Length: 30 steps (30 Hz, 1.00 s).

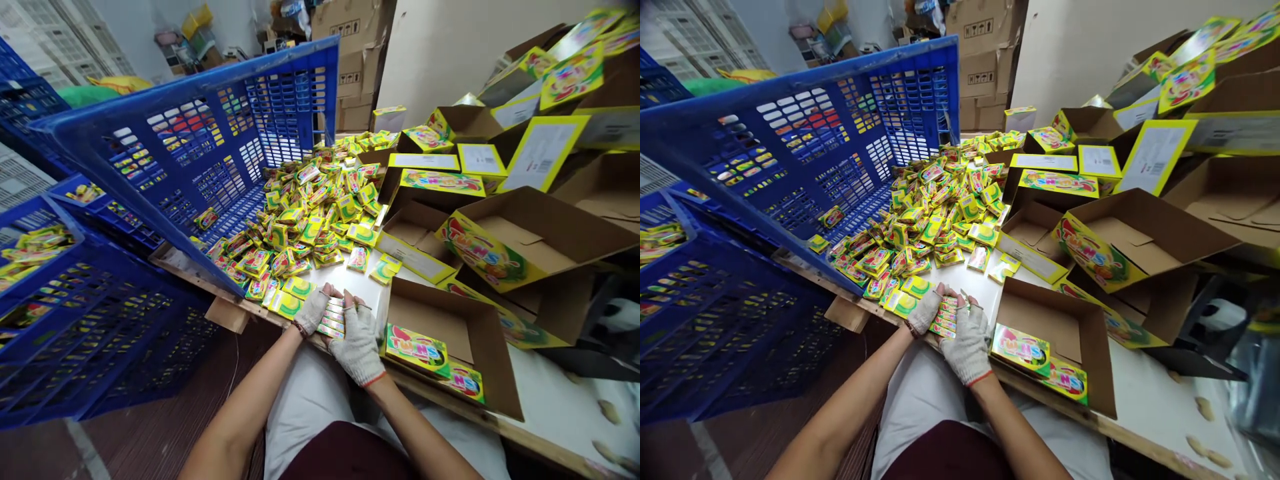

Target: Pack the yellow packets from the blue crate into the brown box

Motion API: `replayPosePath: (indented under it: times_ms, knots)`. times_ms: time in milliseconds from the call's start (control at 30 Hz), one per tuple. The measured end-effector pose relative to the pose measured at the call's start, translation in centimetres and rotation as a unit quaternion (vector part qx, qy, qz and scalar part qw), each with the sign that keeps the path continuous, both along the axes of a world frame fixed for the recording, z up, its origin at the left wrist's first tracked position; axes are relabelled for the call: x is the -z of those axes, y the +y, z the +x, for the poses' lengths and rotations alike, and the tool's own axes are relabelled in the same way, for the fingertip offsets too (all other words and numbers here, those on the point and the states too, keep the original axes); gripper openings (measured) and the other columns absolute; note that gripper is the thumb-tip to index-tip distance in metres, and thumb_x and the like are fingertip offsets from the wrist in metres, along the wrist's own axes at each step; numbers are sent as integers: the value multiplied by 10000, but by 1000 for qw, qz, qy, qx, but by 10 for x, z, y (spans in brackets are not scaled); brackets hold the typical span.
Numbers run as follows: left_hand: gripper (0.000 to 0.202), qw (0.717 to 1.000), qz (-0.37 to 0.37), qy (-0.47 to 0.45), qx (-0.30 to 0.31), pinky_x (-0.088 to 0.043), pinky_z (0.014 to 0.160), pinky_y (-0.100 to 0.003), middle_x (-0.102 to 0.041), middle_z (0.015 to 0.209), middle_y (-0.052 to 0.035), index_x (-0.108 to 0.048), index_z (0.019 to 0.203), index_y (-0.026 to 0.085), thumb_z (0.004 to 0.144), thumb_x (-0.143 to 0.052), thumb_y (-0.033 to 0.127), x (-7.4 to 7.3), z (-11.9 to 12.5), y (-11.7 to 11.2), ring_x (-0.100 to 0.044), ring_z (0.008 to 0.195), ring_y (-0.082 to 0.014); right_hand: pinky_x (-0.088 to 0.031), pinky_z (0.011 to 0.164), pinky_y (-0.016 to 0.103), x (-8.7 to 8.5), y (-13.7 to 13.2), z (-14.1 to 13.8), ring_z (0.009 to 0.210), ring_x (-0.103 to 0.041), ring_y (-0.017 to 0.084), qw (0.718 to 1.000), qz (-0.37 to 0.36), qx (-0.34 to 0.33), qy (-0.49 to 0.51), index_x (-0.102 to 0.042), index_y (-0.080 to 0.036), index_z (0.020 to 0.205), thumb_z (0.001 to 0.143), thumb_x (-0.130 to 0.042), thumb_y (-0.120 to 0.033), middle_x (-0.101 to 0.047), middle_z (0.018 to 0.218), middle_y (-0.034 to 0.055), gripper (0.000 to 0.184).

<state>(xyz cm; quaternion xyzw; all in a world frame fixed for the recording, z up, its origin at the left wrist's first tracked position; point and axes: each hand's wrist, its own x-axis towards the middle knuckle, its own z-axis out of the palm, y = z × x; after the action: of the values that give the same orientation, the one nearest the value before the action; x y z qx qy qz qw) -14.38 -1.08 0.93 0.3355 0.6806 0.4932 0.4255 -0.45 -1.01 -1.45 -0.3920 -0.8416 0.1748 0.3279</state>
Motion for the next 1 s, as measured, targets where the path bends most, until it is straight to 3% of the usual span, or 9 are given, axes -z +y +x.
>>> replayPosePath:
  times_ms: [133,200,333,467,633,733,800,867,1000]
  knots:
    - [560,1000,-9,-9,14,-543,713,-316,-619,678,-32,-581,708,194,973,-305,602,-3,-2,3,-603,657,-168,-369,1075,643,1,0,-2,1374,-351,449,1000,5,7,6,-382,-160,1484,623,-757,-388,-403,1469,218,966]
    - [547,1000,-4,1,-5,-544,757,-321,-618,701,-30,-565,729,199,973,-314,620,-4,-2,4,-614,713,-177,-422,1047,590,-2,2,-2,1319,-425,419,1000,-22,-9,7,-397,-141,1472,615,-751,-374,-454,1412,217,956]
    - [581,1000,15,-5,-15,-549,864,-349,-677,833,-55,-595,904,201,991,-241,654,-13,1,1,-658,904,-215,-471,1000,509,-21,7,-4,1169,-539,379,991,-102,-16,-83,-507,-147,1415,615,-752,-377,-546,1288,200,867]
    - [767,997,27,-48,45,-582,801,-384,-701,781,-72,-642,971,197,961,-93,733,-34,-1,0,-701,861,-246,-437,1039,521,-44,0,-7,1218,-507,390,982,-121,-32,-143,-497,-157,1448,634,-745,-356,-551,1353,194,875]
    - [964,993,108,-38,26,-577,880,-462,-720,1032,-156,-606,1151,171,882,94,777,-71,-13,11,-694,991,-277,-455,1005,515,-101,-1,19,1149,-541,387,996,-63,-37,-60,-548,-117,1417,627,-738,-325,-584,1265,205,839]
    - [758,988,151,24,7,-550,930,-508,-710,1044,-138,-640,1023,208,949,-104,739,-83,4,11,-673,995,-292,-470,1023,460,-148,36,67,1130,-576,333,994,-95,-31,52,-546,-136,1396,675,-744,-462,-600,1239,157,815]
    - [585,978,163,111,64,-538,943,-490,-707,986,-118,-661,932,218,985,-268,647,-83,33,4,-661,972,-282,-498,991,417,-169,77,104,1102,-618,293,969,-243,-36,36,-533,-212,1396,664,-764,-524,-627,1263,96,829]
    - [486,941,187,232,164,-535,940,-471,-703,990,-115,-679,948,213,998,-338,555,-80,69,-6,-652,975,-269,-530,916,393,-175,119,134,1037,-653,283,910,-402,-98,-6,-569,-196,1332,613,-780,-539,-686,1172,83,825]
    - [378,835,220,409,296,-512,977,-497,-689,1116,-127,-663,1136,184,926,-552,479,-66,127,-24,-615,1083,-297,-542,783,348,-146,169,149,868,-677,250,790,-591,-152,-54,-689,-148,998,560,-813,-569,-734,942,92,620]
